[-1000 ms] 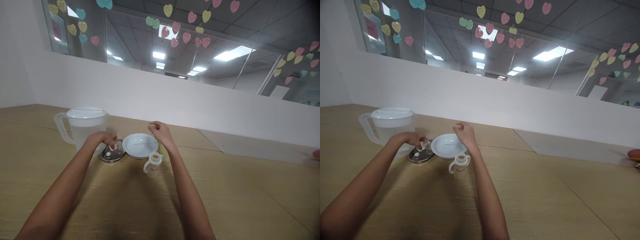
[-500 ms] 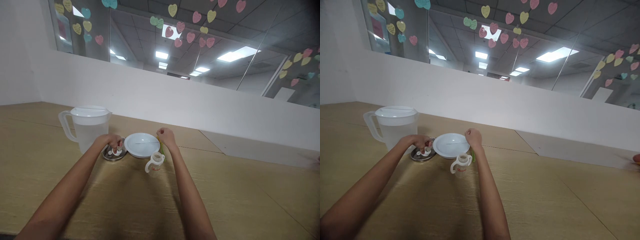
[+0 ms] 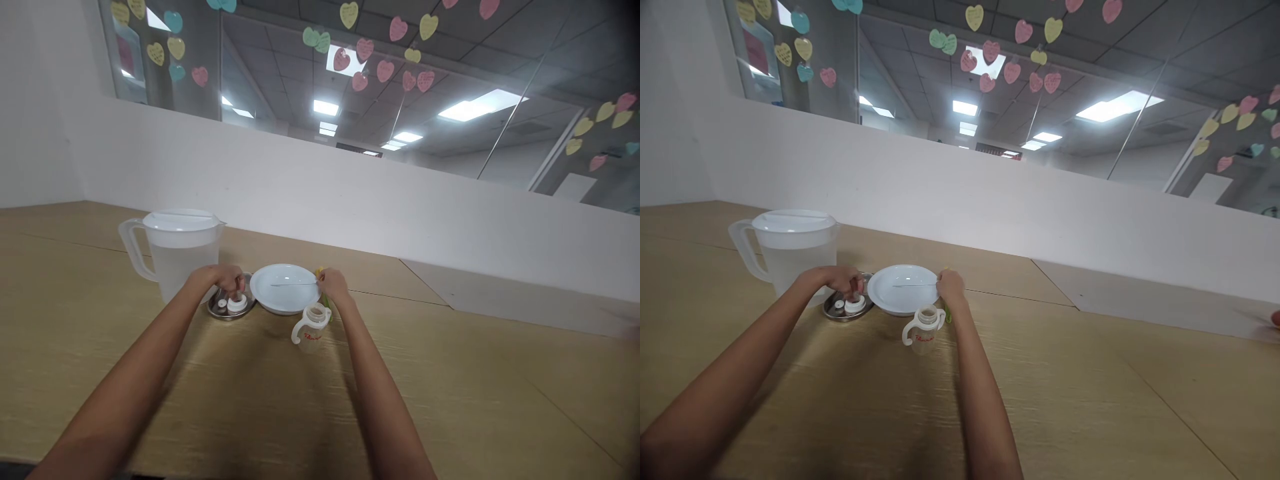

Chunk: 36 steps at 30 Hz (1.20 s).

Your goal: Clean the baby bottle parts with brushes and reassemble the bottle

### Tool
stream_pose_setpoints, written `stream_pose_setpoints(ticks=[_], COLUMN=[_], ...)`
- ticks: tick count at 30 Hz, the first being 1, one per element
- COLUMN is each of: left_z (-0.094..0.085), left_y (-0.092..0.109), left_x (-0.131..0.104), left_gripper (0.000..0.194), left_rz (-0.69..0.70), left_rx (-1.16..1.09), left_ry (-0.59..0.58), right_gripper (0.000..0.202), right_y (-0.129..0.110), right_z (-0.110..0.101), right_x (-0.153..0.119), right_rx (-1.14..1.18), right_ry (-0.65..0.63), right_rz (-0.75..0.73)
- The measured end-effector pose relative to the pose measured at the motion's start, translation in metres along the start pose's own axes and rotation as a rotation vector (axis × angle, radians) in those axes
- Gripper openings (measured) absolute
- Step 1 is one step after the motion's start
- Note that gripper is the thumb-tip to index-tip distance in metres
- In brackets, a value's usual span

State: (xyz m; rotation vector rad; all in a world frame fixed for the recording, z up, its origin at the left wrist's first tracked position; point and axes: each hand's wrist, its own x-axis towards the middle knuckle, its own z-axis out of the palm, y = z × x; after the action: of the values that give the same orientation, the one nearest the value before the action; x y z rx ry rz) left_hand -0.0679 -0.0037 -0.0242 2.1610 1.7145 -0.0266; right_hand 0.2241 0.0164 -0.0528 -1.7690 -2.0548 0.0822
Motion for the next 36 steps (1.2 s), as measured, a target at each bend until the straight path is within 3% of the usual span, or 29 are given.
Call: stream_pose_setpoints(ticks=[8,19,27,31,36], left_z=[-0.004,0.003,0.005,-0.004,-0.014], left_y=[0.009,0.000,0.005,0.006,0.000], left_x=[-0.005,0.004,0.005,-0.001,-0.007], left_gripper=[0.016,0.019,0.013,0.019,0.023], left_rz=[-0.018,-0.099,-0.109,-0.104,-0.180], left_rx=[-0.102,-0.216,-0.159,-0.105,-0.019], left_ry=[-0.017,-0.050,-0.033,-0.015,0.089], right_gripper=[0.032,0.033,0.032,0.032,0.033], right_y=[0.003,0.001,-0.002,-0.004,-0.007], right_z=[0.005,-0.005,-0.019,-0.027,-0.039], right_x=[0.003,0.003,-0.001,-0.004,-0.008], right_rx=[0.018,0.094,0.160,0.188,0.209], right_ry=[0.023,0.095,0.140,0.170,0.211], right_rz=[-0.035,-0.068,-0.086,-0.102,-0.108])
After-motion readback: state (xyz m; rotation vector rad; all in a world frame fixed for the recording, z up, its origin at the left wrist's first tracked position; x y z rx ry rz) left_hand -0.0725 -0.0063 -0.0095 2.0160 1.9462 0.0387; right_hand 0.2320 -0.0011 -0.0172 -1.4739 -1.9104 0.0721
